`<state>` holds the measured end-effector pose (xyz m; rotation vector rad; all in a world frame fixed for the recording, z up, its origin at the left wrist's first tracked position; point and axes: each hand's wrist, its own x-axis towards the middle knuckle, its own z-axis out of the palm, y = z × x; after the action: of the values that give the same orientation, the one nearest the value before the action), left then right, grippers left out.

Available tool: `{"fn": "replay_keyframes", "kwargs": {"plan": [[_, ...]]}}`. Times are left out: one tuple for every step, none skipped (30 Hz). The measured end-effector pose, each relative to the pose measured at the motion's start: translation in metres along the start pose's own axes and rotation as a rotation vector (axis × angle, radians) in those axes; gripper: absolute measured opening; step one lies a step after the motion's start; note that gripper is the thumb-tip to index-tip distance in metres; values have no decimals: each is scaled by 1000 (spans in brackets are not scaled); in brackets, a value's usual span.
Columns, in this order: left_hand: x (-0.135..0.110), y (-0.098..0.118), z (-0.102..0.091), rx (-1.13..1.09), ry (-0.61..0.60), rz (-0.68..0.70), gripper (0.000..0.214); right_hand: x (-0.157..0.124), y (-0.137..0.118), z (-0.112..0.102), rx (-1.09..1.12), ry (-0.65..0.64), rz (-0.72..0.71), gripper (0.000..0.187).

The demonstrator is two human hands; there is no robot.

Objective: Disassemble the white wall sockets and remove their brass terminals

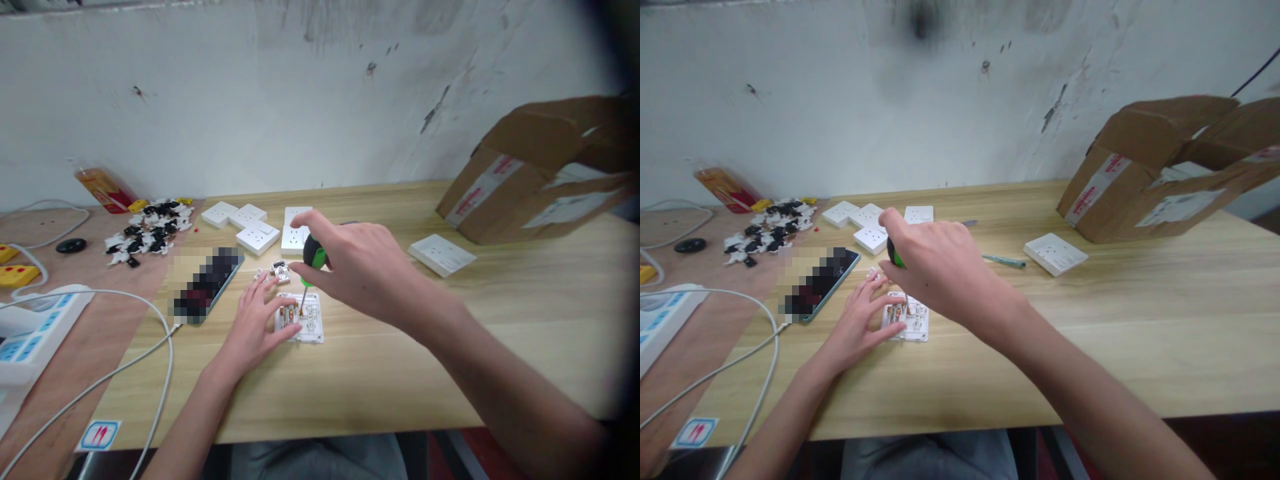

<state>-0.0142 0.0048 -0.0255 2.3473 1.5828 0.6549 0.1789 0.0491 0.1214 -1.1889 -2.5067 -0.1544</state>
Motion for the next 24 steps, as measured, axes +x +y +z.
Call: {"fn": "replay_keyframes", "kwargs": {"plan": [[0, 0, 0, -1, -1, -1, 33, 0, 1, 0, 12, 8, -10, 40], [0, 0, 0, -2, 0, -1, 33, 0, 3, 0, 43, 8, -36, 44], [0, 0, 0, -2, 1, -1, 33, -1, 4, -1, 79, -5, -69, 48], [0, 0, 0, -2, 3, -1, 33, -1, 5, -1, 110, -24, -98, 51], [0, 0, 0, -3, 3, -1, 33, -1, 5, -1, 124, -41, -112, 51], [0, 0, 0, -4, 2, -1, 33, -1, 5, -1, 119, -54, -109, 50], [0, 0, 0, -5, 1, -2, 33, -1, 4, -1, 100, -58, -97, 48], [0, 0, 0, -5, 0, -2, 32, -1, 3, -1, 75, -50, -83, 46], [0, 0, 0, -5, 0, -2, 32, -1, 1, 0, 54, -36, -74, 45], [0, 0, 0, -5, 2, -2, 32, -1, 1, 1, 44, -20, -73, 45], [0, 0, 0, -6, 2, -2, 32, -1, 2, 1, 51, -13, -79, 45], [0, 0, 0, -7, 1, -2, 32, -2, 4, 1, 72, -11, -84, 44], [0, 0, -1, -10, -2, -2, 33, -3, 8, 0, 106, -4, -78, 42], [0, 0, -1, -14, -4, -2, 33, -5, 13, -1, 152, 8, -62, 39], [0, 0, -1, -18, -7, -2, 33, -7, 20, -2, 209, 32, -33, 36], [0, 1, -1, -22, -9, -1, 33, -10, 29, -3, 271, 77, 11, 34], [0, 1, -1, -25, -11, 0, 33, -14, 38, -3, 333, 135, 61, 34], [0, 1, -1, -26, -10, 0, 33, -18, 48, -2, 383, 208, 120, 34], [0, 1, -1, -26, -10, 2, 33, -22, 57, 0, 410, 276, 196, 34], [0, 1, -1, -25, -11, 3, 33, -27, 67, 4, 427, 353, 268, 35], [0, 1, -1, -23, -12, 3, 33, -32, 76, 10, 437, 449, 330, 35], [0, 1, -1, -22, -12, 2, 33, -38, 84, 18, 432, 525, 376, 34], [0, 1, -1, -21, -13, 1, 33, -45, 91, 26, 406, 546, 403, 31], [0, 2, -1, -20, -12, 1, 33, -53, 96, 36, 370, 555, 419, 29]]}}
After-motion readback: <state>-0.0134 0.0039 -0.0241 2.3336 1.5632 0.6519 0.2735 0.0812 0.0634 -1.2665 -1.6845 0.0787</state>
